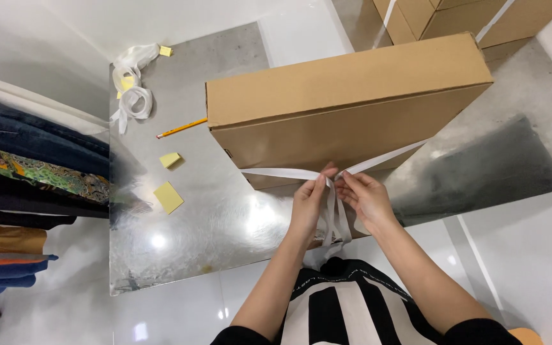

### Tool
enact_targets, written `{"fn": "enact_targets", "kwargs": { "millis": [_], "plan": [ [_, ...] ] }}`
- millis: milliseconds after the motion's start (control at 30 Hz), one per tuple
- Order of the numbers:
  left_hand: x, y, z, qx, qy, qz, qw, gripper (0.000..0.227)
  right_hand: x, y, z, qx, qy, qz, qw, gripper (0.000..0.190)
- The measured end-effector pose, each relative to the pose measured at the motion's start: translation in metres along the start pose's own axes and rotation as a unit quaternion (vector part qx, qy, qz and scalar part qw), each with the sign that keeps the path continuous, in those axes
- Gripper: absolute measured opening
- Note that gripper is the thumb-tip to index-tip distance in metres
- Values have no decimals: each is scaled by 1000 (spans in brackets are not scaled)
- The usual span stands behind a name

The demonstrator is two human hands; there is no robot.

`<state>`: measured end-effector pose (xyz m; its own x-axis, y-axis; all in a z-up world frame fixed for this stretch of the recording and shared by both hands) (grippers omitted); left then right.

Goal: The person writes on a sticky note attached to a cardboard box, then wraps a folded brown item in a plastic bag. They place the wrapped item into a cardboard box, close it, and tie a white ribbon around the box.

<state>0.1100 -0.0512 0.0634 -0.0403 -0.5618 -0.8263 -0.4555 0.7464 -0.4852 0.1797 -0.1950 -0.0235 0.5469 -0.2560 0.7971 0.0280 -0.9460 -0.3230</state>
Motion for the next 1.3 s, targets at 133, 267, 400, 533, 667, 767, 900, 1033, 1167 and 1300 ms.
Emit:
{"fn": "enact_targets", "kwargs": {
  "millis": [133,267,400,533,667,767,900,1033,1167,1300],
  "plan": [
    [-34,-29,-6,33,-1,121,992,35,9,-14,-11,-24,25,-31,999,16],
    [-5,-25,17,75,-4,207,976,42,5,-14,-6,-25,64,-62,996,13],
    [-35,-46,0,111,-18,278,954,46,10,-12,-6,-29,119,-95,988,21],
    [-22,-29,20,145,-41,295,944,48,7,-9,-5,-22,132,-100,986,13],
    [6,-13,26,235,-49,196,951,27,21,-7,-20,-26,109,-149,983,12],
    [5,-13,16,255,-5,189,948,48,31,1,-33,-23,84,-178,980,13],
    [19,-10,13,280,47,176,943,60,42,15,-41,2,57,-215,975,16],
    [14,-14,8,280,65,165,943,61,67,16,-58,28,48,-262,964,19],
    [39,-2,29,260,40,174,949,51,89,3,-77,45,69,-324,942,16],
    [50,7,39,221,14,167,961,46,92,-6,-83,57,96,-330,937,22]
  ]
}}
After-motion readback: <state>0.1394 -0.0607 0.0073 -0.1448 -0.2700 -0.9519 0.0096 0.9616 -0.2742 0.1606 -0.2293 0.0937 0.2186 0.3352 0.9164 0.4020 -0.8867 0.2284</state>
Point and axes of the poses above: each hand's wrist, its own z-axis towards the middle knuckle, its own y-axis out of the back of the hand, x = y × z, the point moved 6 cm from there along z, towards the middle knuckle
